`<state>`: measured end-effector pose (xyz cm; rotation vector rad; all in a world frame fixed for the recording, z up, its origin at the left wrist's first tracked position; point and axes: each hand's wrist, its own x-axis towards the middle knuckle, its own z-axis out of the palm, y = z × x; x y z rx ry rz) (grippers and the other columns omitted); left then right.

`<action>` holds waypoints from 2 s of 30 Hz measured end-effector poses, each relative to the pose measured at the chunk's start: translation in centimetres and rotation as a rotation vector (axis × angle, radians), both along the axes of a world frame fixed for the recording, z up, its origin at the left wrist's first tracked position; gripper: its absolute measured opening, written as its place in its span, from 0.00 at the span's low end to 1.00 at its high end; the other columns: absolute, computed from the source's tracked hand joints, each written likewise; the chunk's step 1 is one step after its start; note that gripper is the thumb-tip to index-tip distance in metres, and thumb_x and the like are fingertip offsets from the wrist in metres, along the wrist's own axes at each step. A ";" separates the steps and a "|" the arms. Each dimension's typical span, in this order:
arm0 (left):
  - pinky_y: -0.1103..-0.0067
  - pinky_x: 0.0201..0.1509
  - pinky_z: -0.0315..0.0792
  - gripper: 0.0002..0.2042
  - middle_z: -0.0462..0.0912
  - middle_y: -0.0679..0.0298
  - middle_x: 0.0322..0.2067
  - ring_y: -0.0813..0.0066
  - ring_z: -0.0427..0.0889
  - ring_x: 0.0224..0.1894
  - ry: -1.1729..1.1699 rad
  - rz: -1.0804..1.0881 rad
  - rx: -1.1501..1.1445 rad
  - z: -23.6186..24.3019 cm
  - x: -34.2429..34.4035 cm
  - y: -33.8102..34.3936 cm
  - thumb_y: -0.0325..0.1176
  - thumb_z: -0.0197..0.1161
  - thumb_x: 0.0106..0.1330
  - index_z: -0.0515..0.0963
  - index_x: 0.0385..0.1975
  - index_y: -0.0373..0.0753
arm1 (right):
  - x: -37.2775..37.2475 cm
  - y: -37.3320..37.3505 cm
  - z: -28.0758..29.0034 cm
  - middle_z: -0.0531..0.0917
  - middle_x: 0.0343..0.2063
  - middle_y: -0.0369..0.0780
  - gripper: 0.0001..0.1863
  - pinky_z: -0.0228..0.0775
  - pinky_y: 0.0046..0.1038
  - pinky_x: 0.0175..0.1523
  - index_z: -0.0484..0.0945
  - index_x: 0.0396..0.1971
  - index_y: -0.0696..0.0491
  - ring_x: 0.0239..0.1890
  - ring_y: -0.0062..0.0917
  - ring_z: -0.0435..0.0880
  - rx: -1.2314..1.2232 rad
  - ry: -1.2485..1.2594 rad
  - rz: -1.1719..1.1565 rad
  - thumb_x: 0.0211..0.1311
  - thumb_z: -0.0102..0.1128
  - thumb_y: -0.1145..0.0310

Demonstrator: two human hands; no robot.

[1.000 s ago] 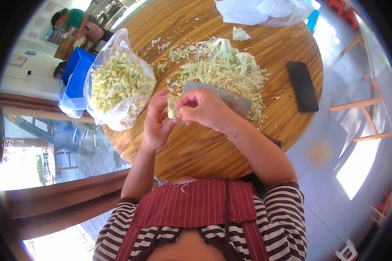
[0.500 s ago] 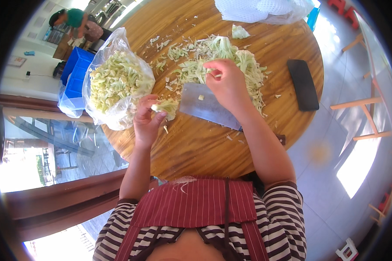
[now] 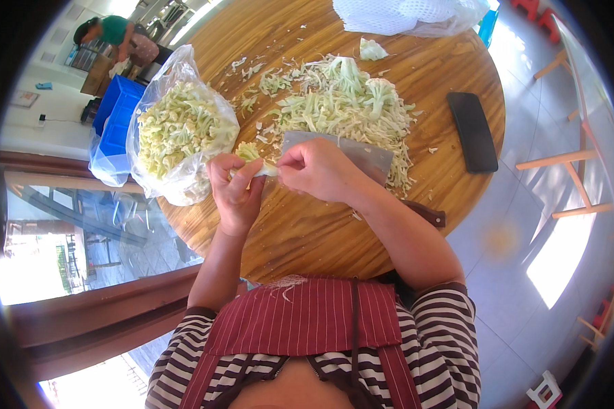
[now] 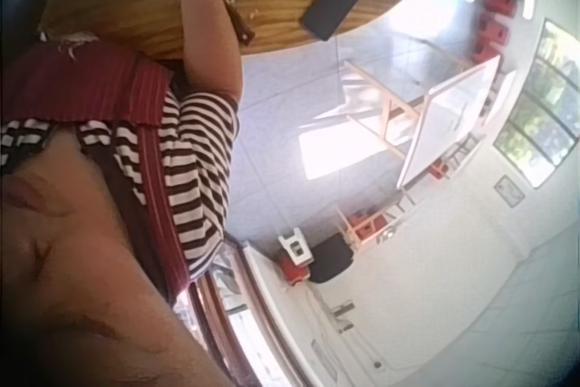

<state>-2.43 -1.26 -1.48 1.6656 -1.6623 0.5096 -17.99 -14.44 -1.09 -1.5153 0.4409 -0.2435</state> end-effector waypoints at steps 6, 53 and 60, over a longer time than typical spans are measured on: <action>0.73 0.42 0.68 0.20 0.71 0.64 0.38 0.64 0.71 0.41 0.155 -0.096 -0.021 -0.8 0.1 0.1 0.21 0.74 0.41 0.81 0.38 0.43 | 0.2 0.2 -0.6 0.83 0.26 0.37 0.07 0.72 0.18 0.29 0.80 0.32 0.62 0.25 0.15 0.79 0.101 -0.100 -0.019 0.59 0.56 0.75; 0.64 0.60 0.68 0.24 0.72 0.51 0.52 0.50 0.72 0.56 0.342 -0.192 0.285 0.3 -0.7 -0.2 0.27 0.71 0.56 0.71 0.52 0.37 | 0.3 0.1 -1.1 0.80 0.23 0.34 0.04 0.68 0.16 0.26 0.79 0.31 0.61 0.22 0.12 0.75 0.250 -0.246 -0.167 0.58 0.57 0.77; 0.73 0.55 0.71 0.15 0.73 0.55 0.53 0.68 0.76 0.52 0.822 -0.429 0.291 -1.2 -0.3 0.1 0.30 0.59 0.68 0.72 0.52 0.35 | 0.4 0.3 -0.9 0.79 0.26 0.36 0.04 0.70 0.19 0.29 0.78 0.33 0.59 0.23 0.14 0.75 0.308 -0.282 -0.084 0.59 0.54 0.78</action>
